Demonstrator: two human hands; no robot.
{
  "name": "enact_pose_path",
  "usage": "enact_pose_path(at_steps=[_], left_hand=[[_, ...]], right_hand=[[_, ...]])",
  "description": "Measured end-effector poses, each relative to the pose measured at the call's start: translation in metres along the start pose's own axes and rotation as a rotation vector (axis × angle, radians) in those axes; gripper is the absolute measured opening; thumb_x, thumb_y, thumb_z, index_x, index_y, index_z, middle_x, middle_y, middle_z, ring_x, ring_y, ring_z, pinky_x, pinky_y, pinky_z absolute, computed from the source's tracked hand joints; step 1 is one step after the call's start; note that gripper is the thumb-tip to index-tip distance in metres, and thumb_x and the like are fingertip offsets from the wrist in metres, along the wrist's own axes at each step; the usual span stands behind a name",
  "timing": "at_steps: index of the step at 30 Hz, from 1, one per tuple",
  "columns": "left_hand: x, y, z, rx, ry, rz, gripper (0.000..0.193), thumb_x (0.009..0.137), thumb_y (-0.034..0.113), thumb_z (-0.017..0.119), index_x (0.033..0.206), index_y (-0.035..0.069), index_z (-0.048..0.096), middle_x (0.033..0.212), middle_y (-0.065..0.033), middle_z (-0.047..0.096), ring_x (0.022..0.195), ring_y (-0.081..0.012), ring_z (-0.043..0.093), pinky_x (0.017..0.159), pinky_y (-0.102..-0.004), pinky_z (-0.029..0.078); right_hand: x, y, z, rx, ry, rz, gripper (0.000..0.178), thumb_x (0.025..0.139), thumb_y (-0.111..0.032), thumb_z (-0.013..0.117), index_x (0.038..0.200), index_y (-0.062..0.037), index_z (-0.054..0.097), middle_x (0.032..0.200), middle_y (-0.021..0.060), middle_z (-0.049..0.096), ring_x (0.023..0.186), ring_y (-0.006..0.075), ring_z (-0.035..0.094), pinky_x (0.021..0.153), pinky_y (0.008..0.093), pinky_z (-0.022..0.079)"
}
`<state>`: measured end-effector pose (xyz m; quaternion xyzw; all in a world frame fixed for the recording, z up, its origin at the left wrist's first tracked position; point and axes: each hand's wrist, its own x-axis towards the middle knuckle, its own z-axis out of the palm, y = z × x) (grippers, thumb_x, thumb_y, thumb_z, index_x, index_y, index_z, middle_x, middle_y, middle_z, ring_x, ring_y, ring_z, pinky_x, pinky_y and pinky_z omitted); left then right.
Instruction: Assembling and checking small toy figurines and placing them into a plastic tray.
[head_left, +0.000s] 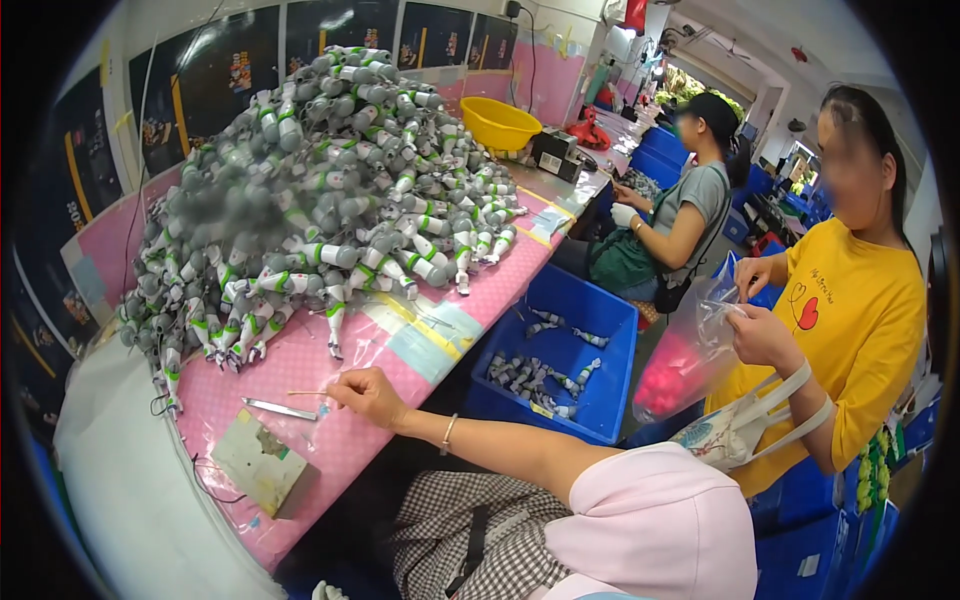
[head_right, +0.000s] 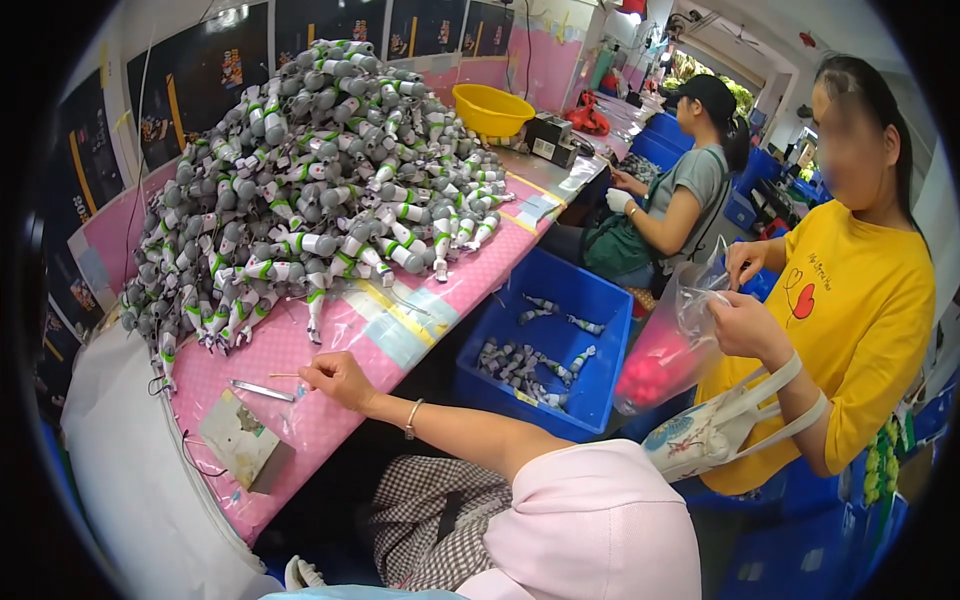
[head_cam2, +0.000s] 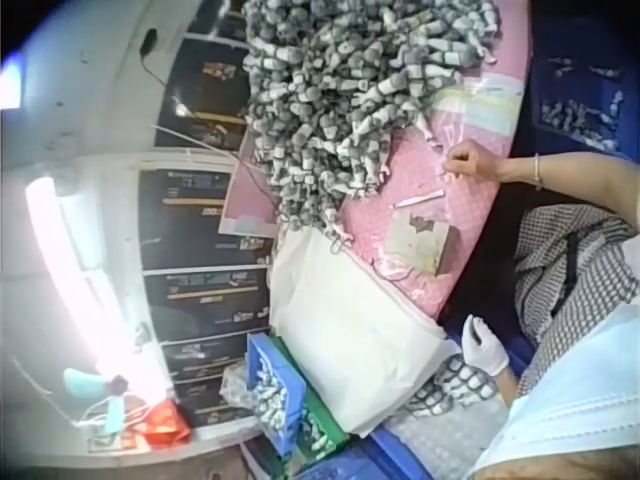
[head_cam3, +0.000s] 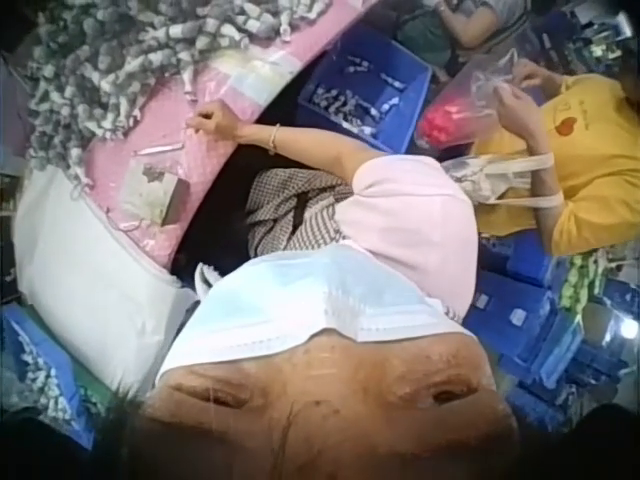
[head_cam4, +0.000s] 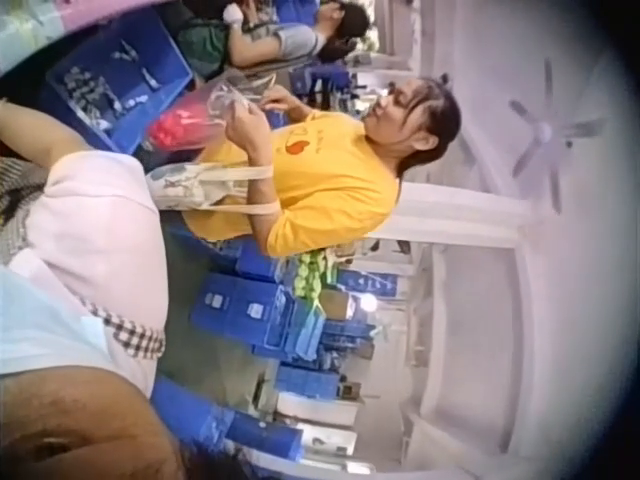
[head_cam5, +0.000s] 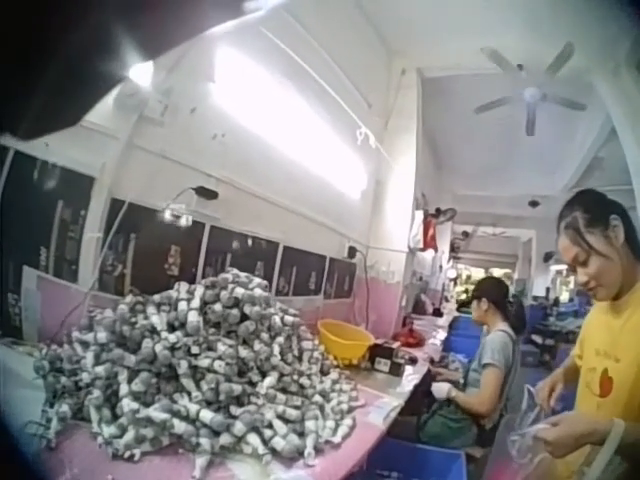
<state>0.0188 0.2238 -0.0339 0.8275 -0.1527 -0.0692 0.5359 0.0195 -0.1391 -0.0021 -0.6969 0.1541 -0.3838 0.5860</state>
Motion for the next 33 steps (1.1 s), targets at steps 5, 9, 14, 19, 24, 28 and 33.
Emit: enact_pose_path(at_steps=[5,9,14,19,24,28,33], left_hand=[[-0.008,-0.014,0.027,0.173,-0.222,0.158,0.03,0.083,0.017,0.065,0.11,0.004,0.062,0.095,-0.0149,0.065,0.081,-0.0238,0.064,0.076,-0.0334,0.051],[-0.023,0.001,0.057,0.384,-0.682,0.242,0.035,0.077,0.021,0.069,0.106,0.003,0.063,0.091,-0.0154,0.066,0.079,-0.027,0.066,0.072,-0.0368,0.052],[-0.025,-0.022,0.062,0.549,-1.087,0.13,0.044,0.086,0.031,0.056,0.123,0.006,0.053,0.112,-0.0223,0.06,0.106,-0.0353,0.057,0.09,-0.0398,0.045],[-0.021,0.002,0.065,0.562,-1.005,0.167,0.046,0.086,0.03,0.058,0.123,0.002,0.053,0.115,-0.0215,0.059,0.106,-0.0352,0.058,0.09,-0.0388,0.046],[-0.013,-0.017,0.054,0.506,-0.964,0.175,0.044,0.086,0.026,0.059,0.121,0.001,0.053,0.112,-0.0209,0.06,0.103,-0.0336,0.059,0.087,-0.0373,0.047],[-0.009,-0.04,0.05,0.485,-0.938,0.095,0.049,0.084,0.027,0.061,0.124,0.001,0.052,0.115,-0.0214,0.059,0.105,-0.0325,0.059,0.09,-0.0363,0.047],[-0.011,-0.048,0.057,0.336,-1.014,0.082,0.046,0.084,0.026,0.061,0.121,0.001,0.053,0.109,-0.0211,0.06,0.098,-0.0276,0.06,0.083,-0.0353,0.048]], right_hand=[[-0.001,0.006,0.005,0.13,-0.003,0.001,0.032,0.085,-0.021,0.061,0.06,-0.0013,0.057,0.056,0.0004,0.055,0.05,0.0048,0.045,0.046,0.0243,0.032],[-0.002,0.003,-0.004,0.134,0.029,-0.017,0.032,0.085,-0.021,0.062,0.059,-0.0014,0.058,0.053,0.0013,0.053,0.047,0.0063,0.044,0.045,0.0249,0.033],[0.003,0.003,0.006,0.068,0.161,-0.067,0.034,0.081,-0.022,0.064,0.056,-0.0004,0.056,0.049,0.004,0.053,0.044,0.0073,0.045,0.042,0.0268,0.032],[0.006,-0.002,0.0,0.095,0.191,-0.096,0.033,0.076,-0.021,0.063,0.053,0.0001,0.054,0.047,0.0051,0.053,0.043,0.0087,0.046,0.041,0.0281,0.033],[0.004,-0.002,-0.001,0.074,0.144,-0.05,0.031,0.076,-0.022,0.065,0.055,-0.0002,0.056,0.049,0.0057,0.055,0.045,0.0108,0.049,0.043,0.0286,0.036],[-0.007,-0.027,-0.001,-0.295,0.115,-0.462,0.02,0.079,-0.018,0.061,0.09,-0.0015,0.062,0.066,0.0062,0.059,0.053,0.0142,0.053,0.048,0.0297,0.039],[-0.011,-0.141,-0.041,-0.164,0.547,-0.742,0.028,0.084,-0.013,0.055,0.111,-0.0045,0.057,0.07,0.0072,0.048,0.049,0.0206,0.042,0.043,0.0337,0.033]])
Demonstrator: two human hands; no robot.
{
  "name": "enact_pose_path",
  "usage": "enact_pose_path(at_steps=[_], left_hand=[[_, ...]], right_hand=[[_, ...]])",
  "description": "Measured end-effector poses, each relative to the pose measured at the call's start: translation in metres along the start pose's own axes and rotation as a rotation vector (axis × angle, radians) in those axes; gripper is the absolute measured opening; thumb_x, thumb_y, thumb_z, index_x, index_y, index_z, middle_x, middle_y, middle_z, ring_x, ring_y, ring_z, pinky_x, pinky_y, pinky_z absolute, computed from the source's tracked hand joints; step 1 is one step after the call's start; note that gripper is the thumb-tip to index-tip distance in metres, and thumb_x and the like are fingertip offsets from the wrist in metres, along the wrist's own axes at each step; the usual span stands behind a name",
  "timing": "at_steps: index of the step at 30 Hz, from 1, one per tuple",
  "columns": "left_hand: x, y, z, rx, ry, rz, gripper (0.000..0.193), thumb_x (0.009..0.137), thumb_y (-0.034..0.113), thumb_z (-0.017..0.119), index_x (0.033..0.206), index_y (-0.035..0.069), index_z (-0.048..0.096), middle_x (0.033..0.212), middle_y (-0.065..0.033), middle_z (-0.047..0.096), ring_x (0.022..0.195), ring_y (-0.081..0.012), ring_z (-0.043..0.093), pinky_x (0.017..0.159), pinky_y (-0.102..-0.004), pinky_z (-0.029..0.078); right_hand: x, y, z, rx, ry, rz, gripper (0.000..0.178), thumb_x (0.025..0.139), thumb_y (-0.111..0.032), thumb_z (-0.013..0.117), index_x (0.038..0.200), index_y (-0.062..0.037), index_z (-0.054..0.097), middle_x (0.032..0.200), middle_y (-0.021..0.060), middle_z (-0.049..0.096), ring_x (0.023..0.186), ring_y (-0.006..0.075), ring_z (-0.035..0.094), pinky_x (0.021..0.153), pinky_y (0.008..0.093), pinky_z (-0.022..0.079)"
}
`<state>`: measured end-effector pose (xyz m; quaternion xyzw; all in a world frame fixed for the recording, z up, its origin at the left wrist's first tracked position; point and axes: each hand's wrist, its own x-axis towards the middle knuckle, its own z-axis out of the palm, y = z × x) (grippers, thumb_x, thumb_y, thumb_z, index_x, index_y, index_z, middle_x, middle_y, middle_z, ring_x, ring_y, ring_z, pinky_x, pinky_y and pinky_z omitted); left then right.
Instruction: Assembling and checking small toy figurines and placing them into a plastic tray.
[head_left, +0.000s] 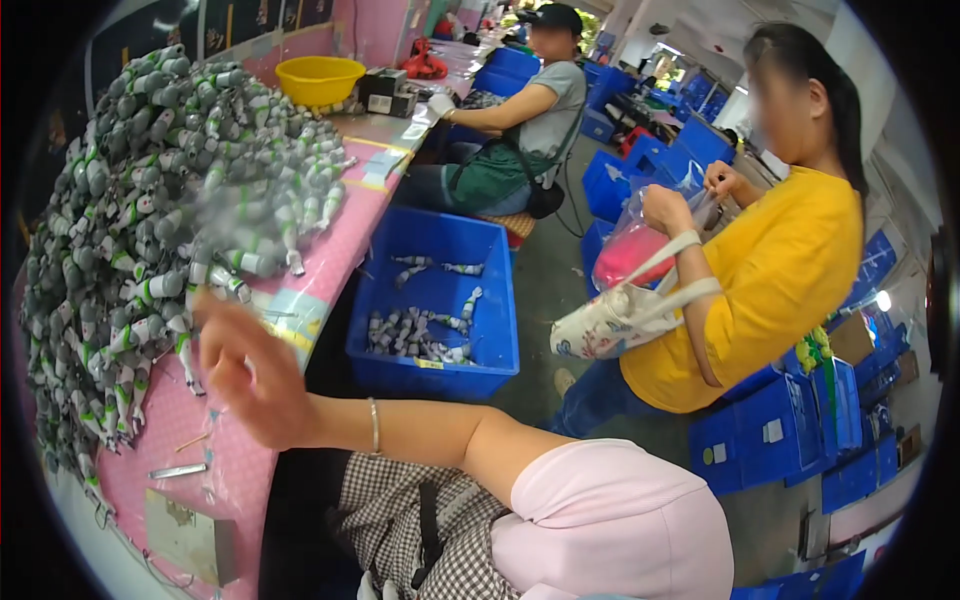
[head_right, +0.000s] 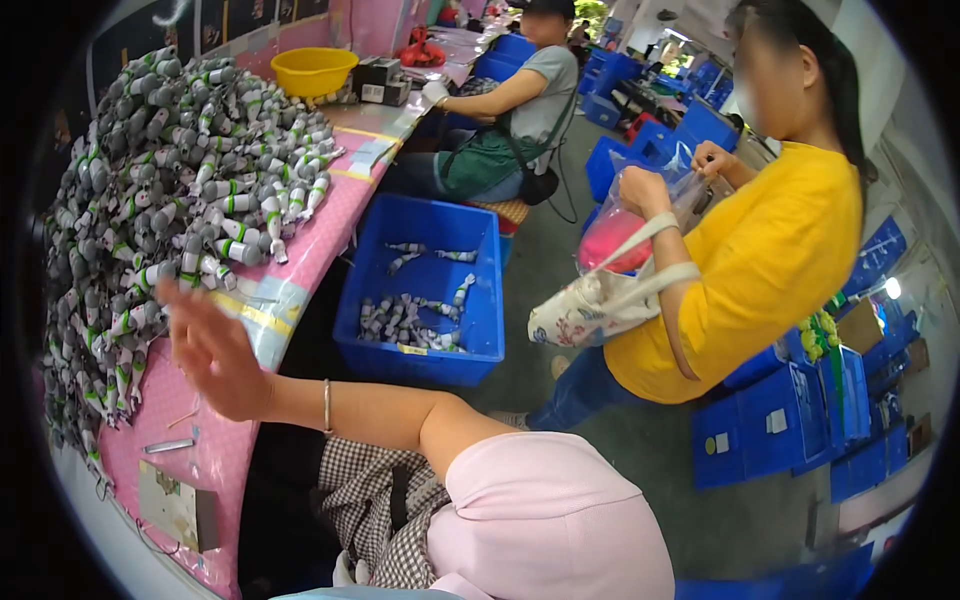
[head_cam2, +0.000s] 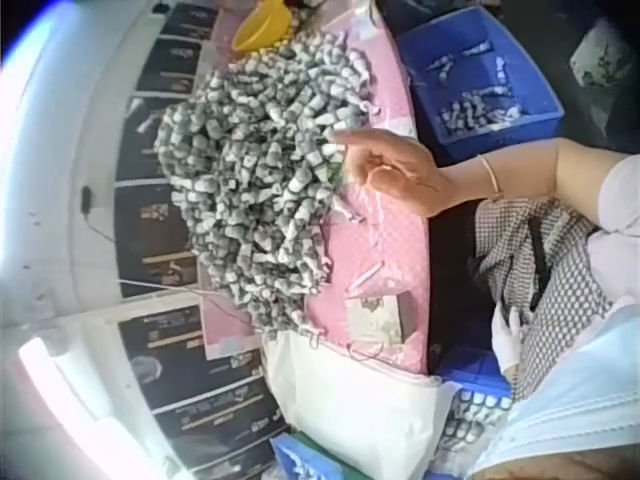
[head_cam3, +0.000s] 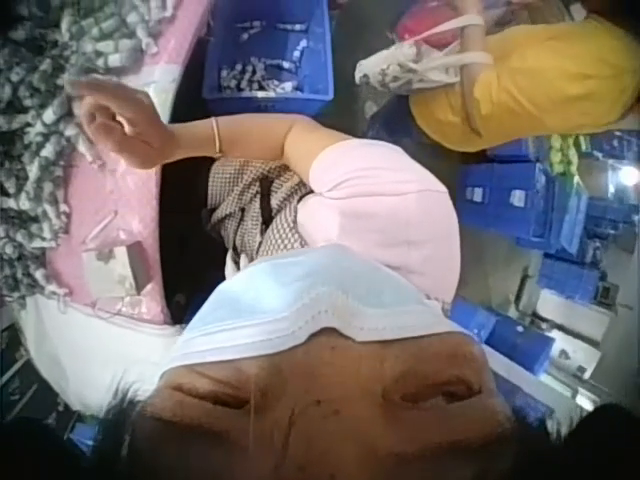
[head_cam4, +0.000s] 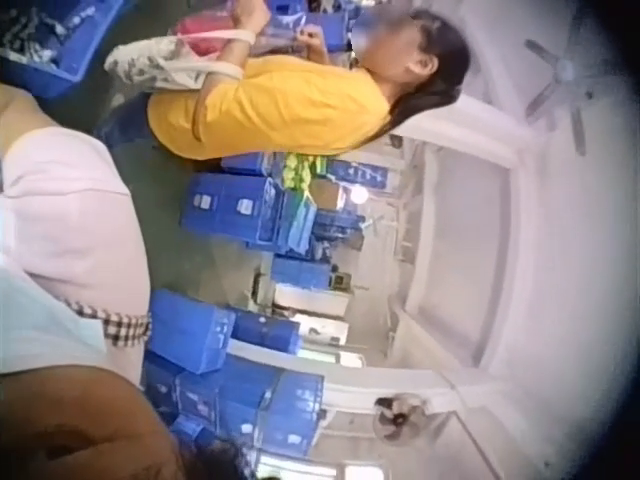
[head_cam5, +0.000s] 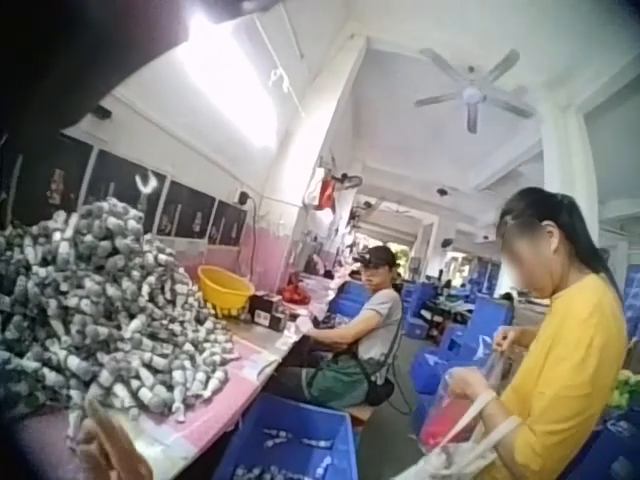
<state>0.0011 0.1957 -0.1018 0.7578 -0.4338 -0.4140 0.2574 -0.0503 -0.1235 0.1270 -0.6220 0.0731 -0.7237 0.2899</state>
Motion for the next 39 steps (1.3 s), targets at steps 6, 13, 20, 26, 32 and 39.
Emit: enact_pose_path(at_steps=[6,13,20,26,32,39], left_hand=[[-0.026,0.075,-0.027,0.113,0.065,0.183,0.047,0.093,0.03,0.052,0.129,0.0,0.045,0.1,-0.017,0.062,0.07,-0.0193,0.063,0.067,-0.0316,0.05],[0.0,0.011,-0.006,0.074,0.021,-0.035,0.044,0.084,0.025,0.06,0.121,0.002,0.054,0.107,-0.0202,0.061,0.096,-0.0271,0.06,0.08,-0.0366,0.048],[-0.022,0.068,-0.019,0.211,0.194,-0.04,0.043,0.083,0.032,0.062,0.114,0.002,0.058,0.11,-0.0192,0.061,0.099,-0.0341,0.059,0.084,-0.0392,0.048],[-0.02,0.104,-0.03,0.148,0.025,-0.041,0.047,0.083,0.03,0.062,0.119,0.001,0.056,0.117,-0.0207,0.058,0.11,-0.0338,0.055,0.093,-0.0371,0.044],[0.009,0.146,-0.054,0.253,0.062,0.007,0.045,0.083,0.027,0.062,0.119,0.001,0.055,0.116,-0.0194,0.058,0.107,-0.033,0.057,0.091,-0.0375,0.045],[0.088,0.231,-0.08,0.063,0.137,0.29,0.039,0.083,0.022,0.064,0.116,0.002,0.057,0.107,-0.0171,0.062,0.096,-0.0274,0.062,0.085,-0.0335,0.048]], right_hand=[[0.045,-0.048,-0.011,-0.196,-0.387,-0.817,0.036,0.087,-0.018,0.052,0.123,-0.014,0.053,0.065,-0.0002,0.049,0.044,0.0094,0.039,0.039,0.0261,0.028],[0.017,-0.05,-0.026,0.055,-0.772,-0.03,0.054,0.085,-0.037,0.064,0.127,-0.0043,0.054,0.065,0.0012,0.059,0.054,0.0101,0.053,0.05,0.0222,0.042],[0.071,-0.007,-0.171,0.067,0.176,0.134,0.033,0.098,-0.02,0.038,0.124,-0.0025,0.047,0.063,0.0005,0.047,0.042,0.0038,0.03,0.037,0.0172,0.025],[0.008,0.155,-0.16,-0.593,-0.361,0.431,0.037,0.079,-0.02,0.068,0.106,-0.0009,0.053,0.082,0.0126,0.064,0.072,0.0196,0.063,0.061,0.031,0.05],[0.036,0.211,-0.127,-1.08,-0.266,0.764,0.055,0.073,-0.024,0.071,0.114,-0.0024,0.042,0.09,0.0193,0.065,0.081,0.0297,0.064,0.071,0.0376,0.05],[0.015,0.215,-0.119,-0.061,0.074,0.826,0.05,0.08,-0.004,0.063,0.121,-0.0023,0.035,0.075,0.0042,0.054,0.06,0.0092,0.052,0.051,0.0223,0.041]])
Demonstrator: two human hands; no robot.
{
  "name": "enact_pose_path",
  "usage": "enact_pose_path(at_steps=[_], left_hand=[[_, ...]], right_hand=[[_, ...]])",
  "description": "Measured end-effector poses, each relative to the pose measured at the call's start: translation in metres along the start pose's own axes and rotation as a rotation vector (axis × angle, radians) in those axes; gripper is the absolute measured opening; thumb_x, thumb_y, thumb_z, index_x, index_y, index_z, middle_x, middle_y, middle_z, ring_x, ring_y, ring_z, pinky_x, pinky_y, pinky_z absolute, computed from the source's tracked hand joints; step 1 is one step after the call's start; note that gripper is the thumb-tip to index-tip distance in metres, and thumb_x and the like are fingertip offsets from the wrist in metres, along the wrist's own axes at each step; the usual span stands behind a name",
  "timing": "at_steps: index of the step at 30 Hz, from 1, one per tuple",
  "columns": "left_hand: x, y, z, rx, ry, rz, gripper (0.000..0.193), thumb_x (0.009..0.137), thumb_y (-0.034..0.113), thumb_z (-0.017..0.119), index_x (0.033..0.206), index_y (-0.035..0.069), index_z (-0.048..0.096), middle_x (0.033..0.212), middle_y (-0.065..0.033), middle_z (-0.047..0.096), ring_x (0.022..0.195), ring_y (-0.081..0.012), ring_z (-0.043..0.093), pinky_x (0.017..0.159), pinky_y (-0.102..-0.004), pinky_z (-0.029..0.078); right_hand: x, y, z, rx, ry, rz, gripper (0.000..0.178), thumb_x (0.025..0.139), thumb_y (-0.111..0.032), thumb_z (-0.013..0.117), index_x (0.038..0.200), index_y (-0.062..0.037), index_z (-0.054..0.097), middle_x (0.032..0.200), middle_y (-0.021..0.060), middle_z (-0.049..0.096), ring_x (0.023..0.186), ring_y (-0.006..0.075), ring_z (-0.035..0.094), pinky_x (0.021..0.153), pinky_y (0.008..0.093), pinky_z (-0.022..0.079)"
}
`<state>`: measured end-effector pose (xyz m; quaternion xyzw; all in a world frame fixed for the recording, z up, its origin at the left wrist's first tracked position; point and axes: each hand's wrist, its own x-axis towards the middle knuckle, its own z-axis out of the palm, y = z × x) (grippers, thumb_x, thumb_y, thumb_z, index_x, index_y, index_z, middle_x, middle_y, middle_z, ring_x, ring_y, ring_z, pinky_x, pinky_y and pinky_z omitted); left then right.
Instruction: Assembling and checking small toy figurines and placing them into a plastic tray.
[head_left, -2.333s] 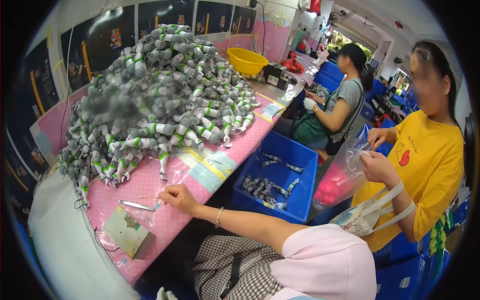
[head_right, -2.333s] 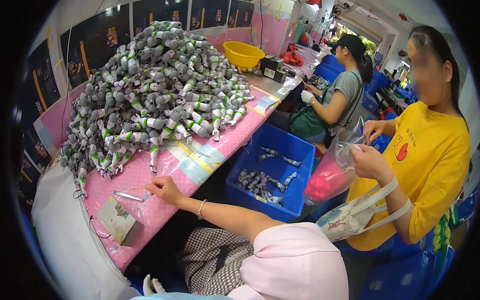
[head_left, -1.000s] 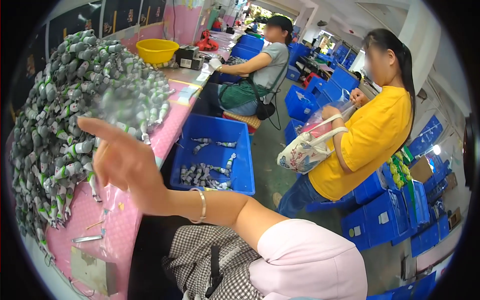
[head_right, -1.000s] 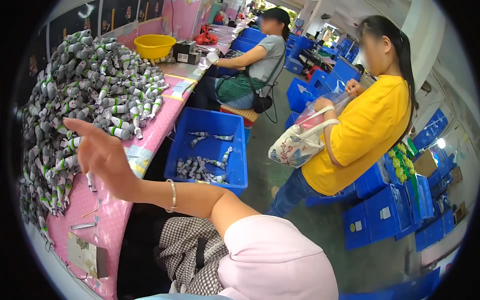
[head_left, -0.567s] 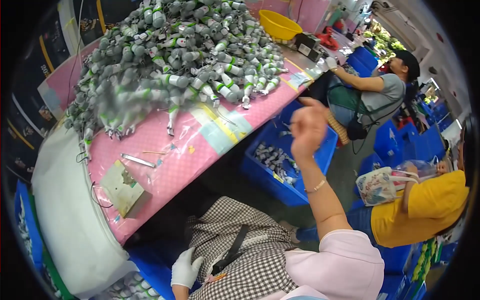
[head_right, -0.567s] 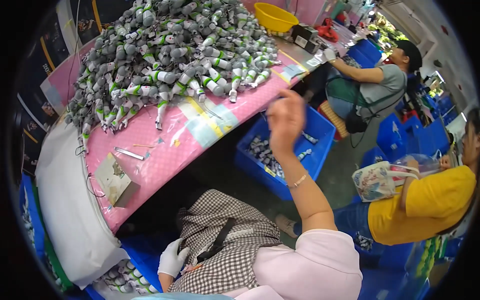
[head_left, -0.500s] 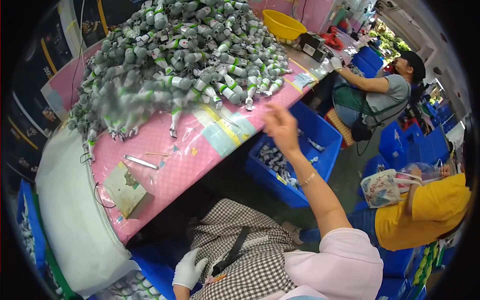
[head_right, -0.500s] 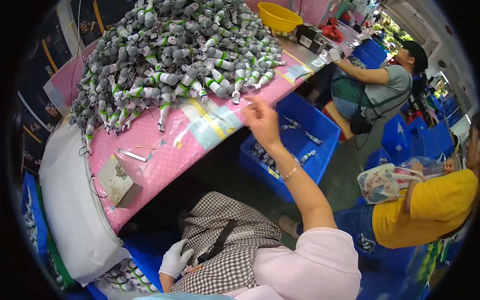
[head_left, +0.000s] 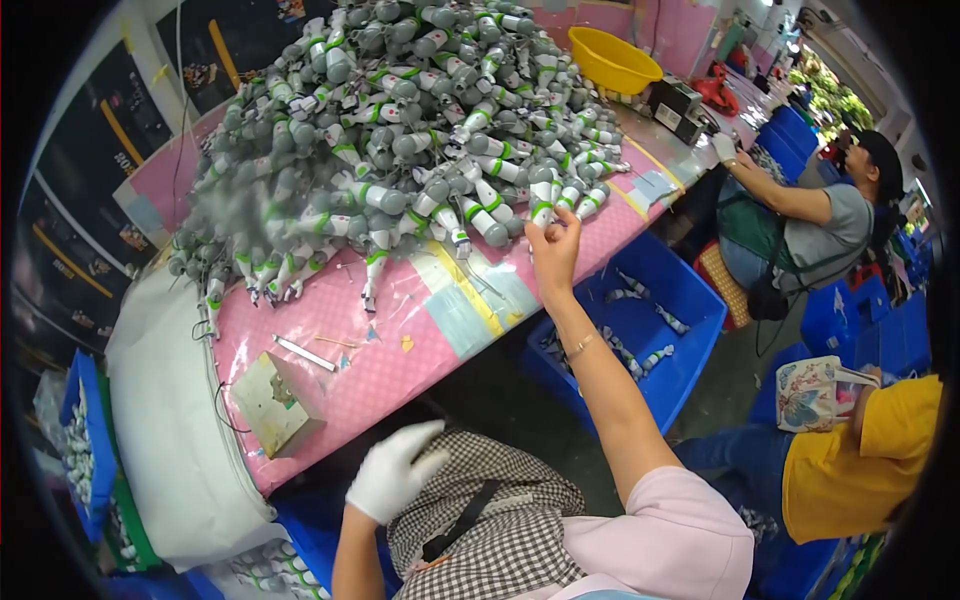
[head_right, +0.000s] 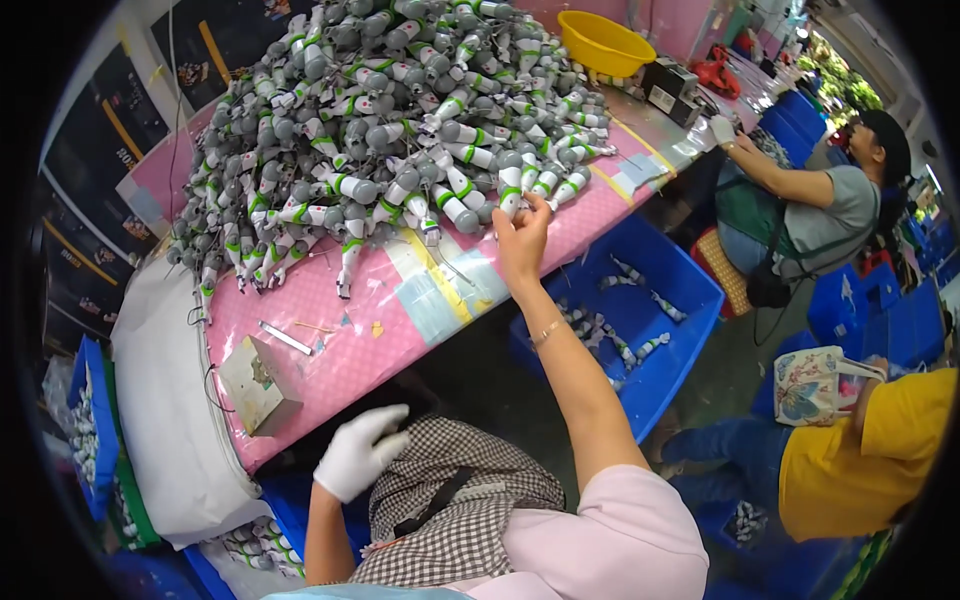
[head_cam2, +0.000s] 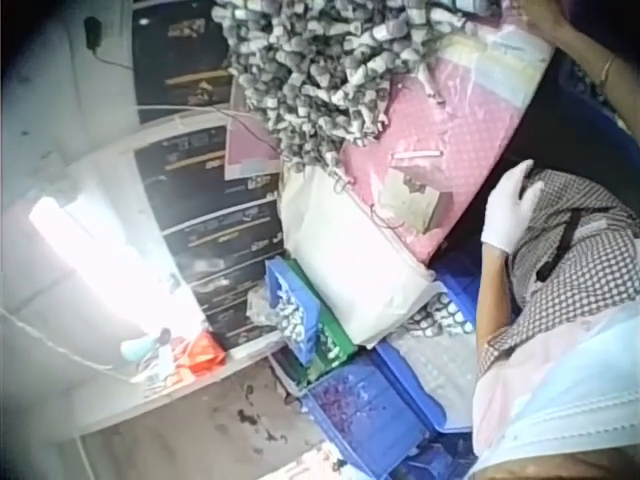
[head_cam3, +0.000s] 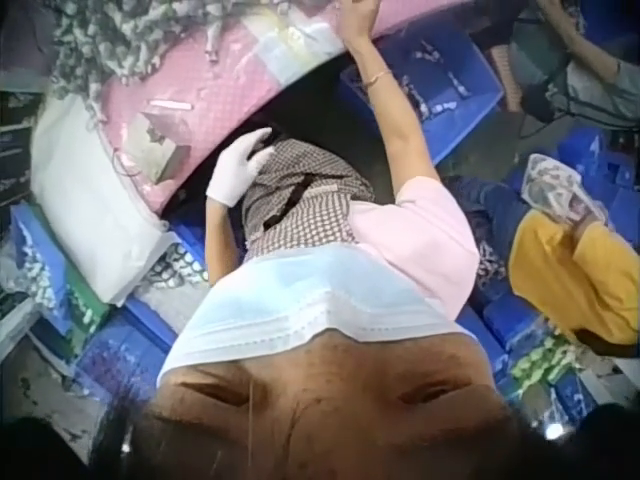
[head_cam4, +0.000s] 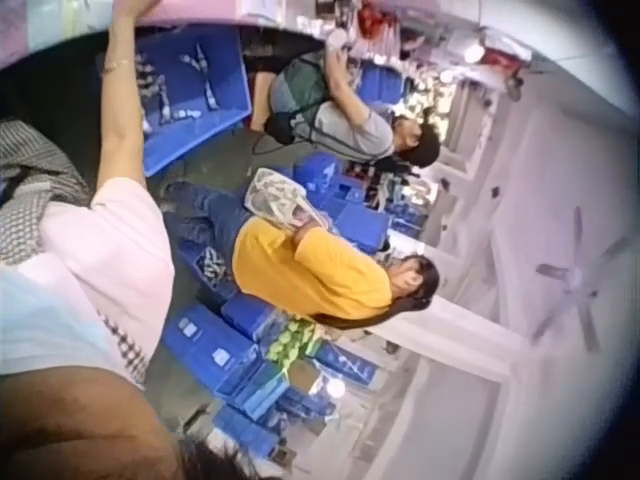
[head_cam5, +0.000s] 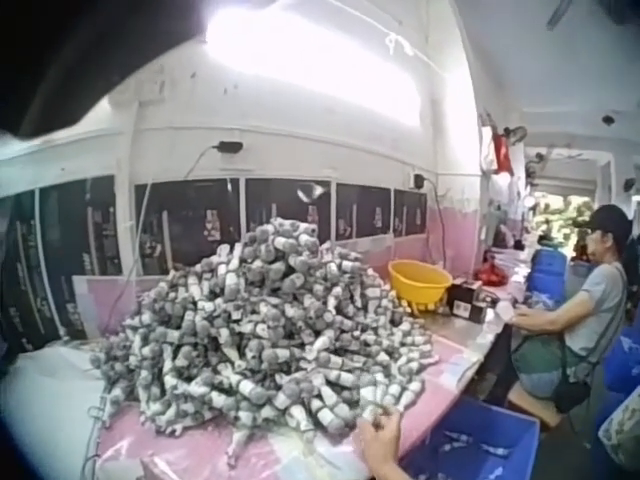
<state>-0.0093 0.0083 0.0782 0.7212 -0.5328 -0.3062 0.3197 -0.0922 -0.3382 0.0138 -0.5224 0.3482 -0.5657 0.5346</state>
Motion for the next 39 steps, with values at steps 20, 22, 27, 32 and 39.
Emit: enact_pose_path(at_steps=[20,22,27,32,39], left_hand=[[-0.008,-0.016,-0.072,-0.876,0.795,-0.159,0.05,0.091,0.047,0.053,0.113,0.002,0.052,0.085,-0.0073,0.063,0.066,-0.0118,0.06,0.061,-0.0237,0.049],[-0.037,-0.023,-0.069,-0.943,0.805,-0.243,0.054,0.091,0.051,0.05,0.115,0.002,0.05,0.083,-0.0042,0.06,0.059,-0.0098,0.056,0.048,-0.0218,0.045],[-0.097,-0.044,-0.096,-1.15,1.071,-0.182,0.047,0.091,0.044,0.054,0.115,0.004,0.049,0.079,-0.001,0.054,0.053,-0.0087,0.049,0.046,-0.0212,0.042],[-0.071,-0.023,-0.076,-1.011,0.681,-0.314,0.029,0.087,0.02,0.061,0.106,0.004,0.047,0.079,-0.0025,0.054,0.059,-0.0108,0.054,0.052,-0.022,0.046],[-0.015,-0.029,-0.029,-1.131,0.384,-0.4,0.05,0.085,0.004,0.058,0.129,0.004,0.036,0.091,-0.0041,0.056,0.056,-0.0084,0.053,0.047,-0.0212,0.045]], right_hand=[[-0.253,-0.093,0.114,0.49,-1.039,0.702,0.041,0.088,-0.002,0.055,0.123,-0.0028,0.034,0.077,0.0098,0.057,0.046,0.013,0.054,0.038,0.024,0.042],[-0.253,-0.086,0.13,0.425,-1.247,0.545,0.031,0.088,-0.006,0.057,0.117,-0.0017,0.046,0.08,0.0086,0.061,0.052,0.012,0.057,0.045,0.0247,0.047],[-0.165,-0.047,0.172,-0.393,-0.858,-0.295,0.018,0.079,-0.018,0.069,0.075,0.0,0.066,0.072,0.0116,0.064,0.06,0.0198,0.061,0.055,0.0317,0.046],[-0.148,-0.003,0.185,-0.98,-0.887,-0.534,0.018,0.076,-0.017,0.069,0.077,-0.0015,0.06,0.075,0.0131,0.058,0.072,0.0315,0.056,0.067,0.0416,0.044],[-0.149,-0.054,0.114,-0.227,-0.77,-0.037,0.005,0.081,-0.002,0.062,0.085,-0.0016,0.06,0.076,0.0076,0.06,0.065,0.0167,0.056,0.06,0.0258,0.044]])
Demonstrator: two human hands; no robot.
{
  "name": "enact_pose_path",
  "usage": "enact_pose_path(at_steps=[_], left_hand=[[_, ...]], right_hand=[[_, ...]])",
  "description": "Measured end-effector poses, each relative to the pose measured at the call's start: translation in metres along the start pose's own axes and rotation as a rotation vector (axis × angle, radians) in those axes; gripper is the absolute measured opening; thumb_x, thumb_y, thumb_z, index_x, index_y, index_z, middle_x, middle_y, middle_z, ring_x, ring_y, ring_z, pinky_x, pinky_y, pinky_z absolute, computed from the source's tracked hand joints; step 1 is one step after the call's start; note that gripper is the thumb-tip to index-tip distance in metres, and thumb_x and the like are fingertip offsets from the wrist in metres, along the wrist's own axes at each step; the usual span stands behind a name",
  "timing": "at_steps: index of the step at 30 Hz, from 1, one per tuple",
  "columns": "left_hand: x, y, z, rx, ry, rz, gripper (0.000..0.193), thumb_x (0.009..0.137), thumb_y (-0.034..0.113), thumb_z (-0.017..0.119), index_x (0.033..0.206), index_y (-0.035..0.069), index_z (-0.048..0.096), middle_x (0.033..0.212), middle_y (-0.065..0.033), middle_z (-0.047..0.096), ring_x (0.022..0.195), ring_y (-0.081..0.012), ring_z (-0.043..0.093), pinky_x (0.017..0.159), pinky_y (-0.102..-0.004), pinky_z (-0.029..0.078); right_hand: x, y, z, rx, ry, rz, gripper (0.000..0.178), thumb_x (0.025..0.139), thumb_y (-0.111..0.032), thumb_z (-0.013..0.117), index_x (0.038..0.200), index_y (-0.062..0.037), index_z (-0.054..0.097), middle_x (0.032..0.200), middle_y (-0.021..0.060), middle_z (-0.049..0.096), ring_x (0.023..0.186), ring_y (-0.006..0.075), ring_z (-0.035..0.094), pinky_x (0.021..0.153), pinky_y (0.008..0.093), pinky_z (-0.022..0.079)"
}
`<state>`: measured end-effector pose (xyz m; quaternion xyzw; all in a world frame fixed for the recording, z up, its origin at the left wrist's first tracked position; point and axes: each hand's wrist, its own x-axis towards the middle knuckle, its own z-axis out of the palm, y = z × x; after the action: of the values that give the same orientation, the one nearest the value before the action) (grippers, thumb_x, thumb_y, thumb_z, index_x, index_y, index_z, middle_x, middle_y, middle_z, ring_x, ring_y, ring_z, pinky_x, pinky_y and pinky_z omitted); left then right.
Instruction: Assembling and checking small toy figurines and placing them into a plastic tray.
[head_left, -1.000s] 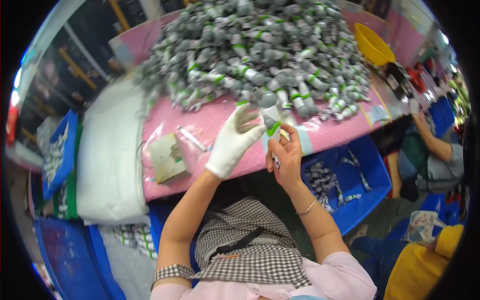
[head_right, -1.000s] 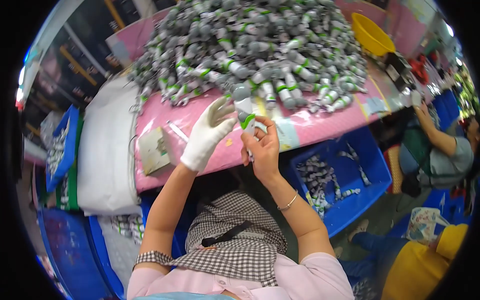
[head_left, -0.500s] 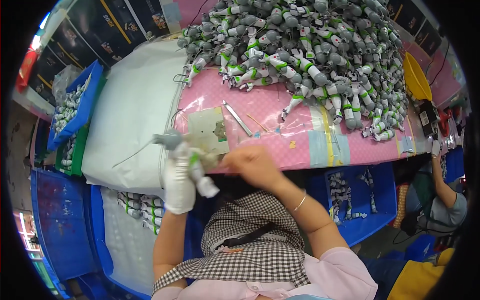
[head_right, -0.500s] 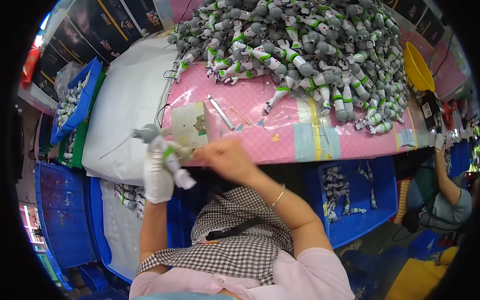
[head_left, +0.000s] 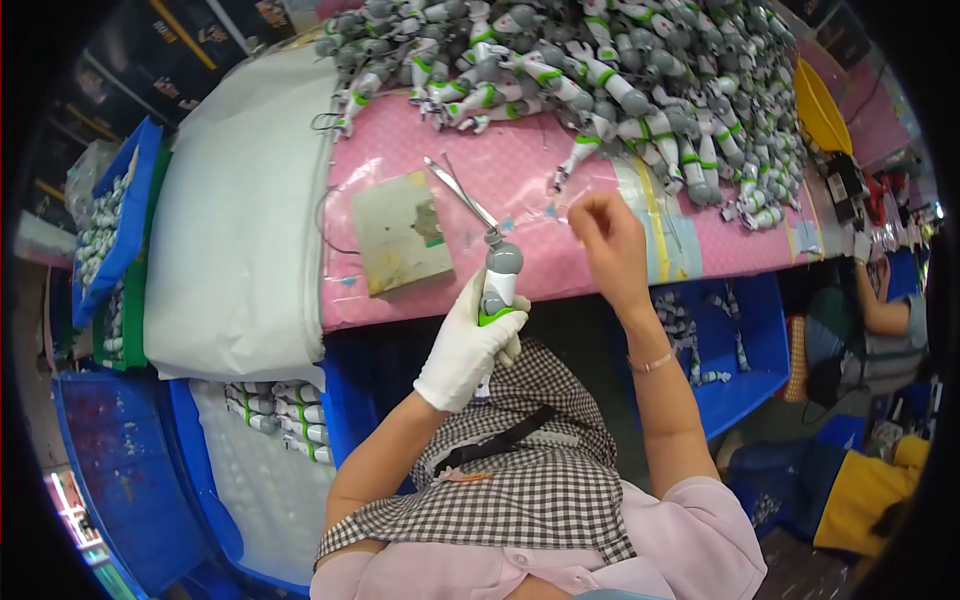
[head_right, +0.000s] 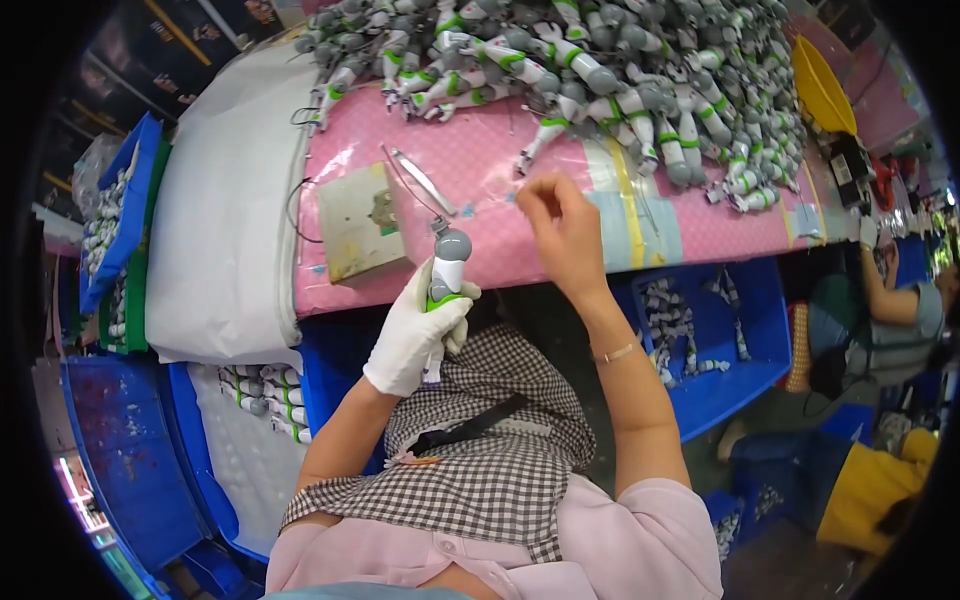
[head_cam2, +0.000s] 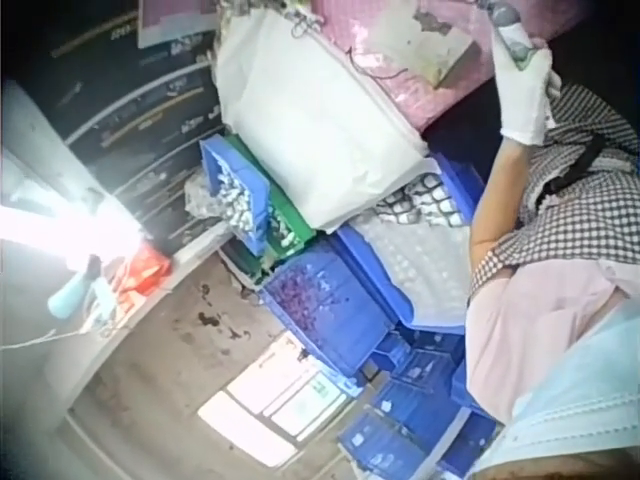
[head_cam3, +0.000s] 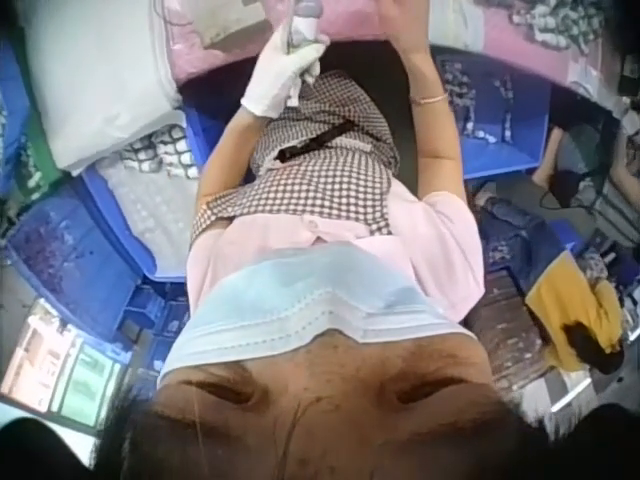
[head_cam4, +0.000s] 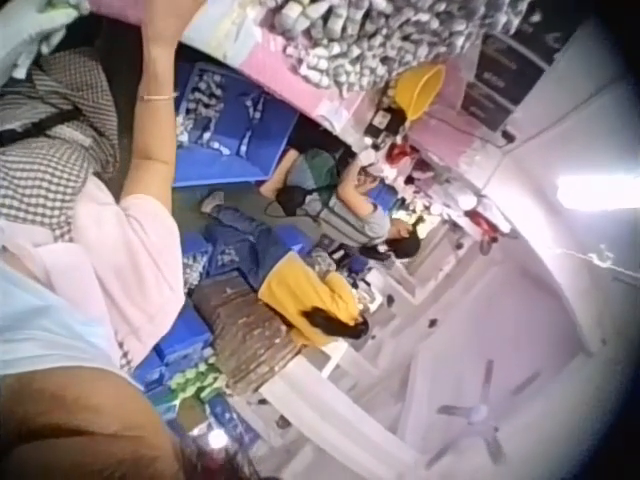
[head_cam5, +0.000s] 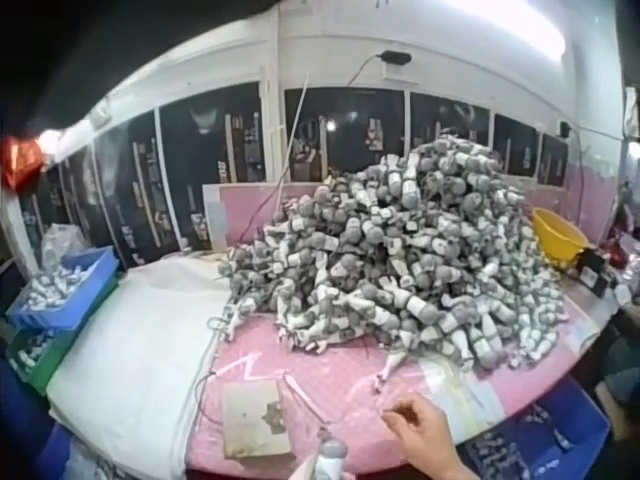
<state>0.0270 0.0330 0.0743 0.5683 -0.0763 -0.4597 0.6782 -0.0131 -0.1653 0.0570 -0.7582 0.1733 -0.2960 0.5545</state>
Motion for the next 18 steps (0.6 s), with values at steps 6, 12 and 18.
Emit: enact_pose_path(at_steps=[6,12,18], left_hand=[[0.025,-0.027,0.015,0.041,0.033,0.023,0.055,0.083,0.002,0.057,0.133,0.006,0.034,0.086,-0.0017,0.055,0.052,-0.005,0.046,0.043,-0.0176,0.037],[0.027,-0.031,0.021,-0.076,0.057,-0.004,0.054,0.084,0.003,0.057,0.133,0.006,0.036,0.075,0.0012,0.049,0.052,-0.0046,0.044,0.044,-0.0176,0.036],[0.027,-0.029,0.016,-0.073,0.052,-0.019,0.058,0.082,0.001,0.056,0.135,0.007,0.035,0.078,0.0,0.05,0.054,-0.0053,0.045,0.045,-0.0171,0.036]], right_hand=[[-0.066,0.005,-0.001,-0.166,-0.076,-0.212,0.017,0.074,0.005,0.066,0.089,-0.0031,0.068,0.078,0.0086,0.061,0.063,0.0174,0.059,0.057,0.0264,0.047],[-0.062,0.018,0.013,-0.203,0.017,-0.339,0.02,0.072,0.007,0.067,0.09,-0.0026,0.068,0.077,0.008,0.061,0.062,0.0178,0.059,0.053,0.0255,0.046],[-0.058,0.02,0.013,-0.185,-0.01,-0.416,0.017,0.073,0.006,0.066,0.088,-0.0018,0.067,0.075,0.008,0.06,0.061,0.017,0.058,0.051,0.0269,0.046]])
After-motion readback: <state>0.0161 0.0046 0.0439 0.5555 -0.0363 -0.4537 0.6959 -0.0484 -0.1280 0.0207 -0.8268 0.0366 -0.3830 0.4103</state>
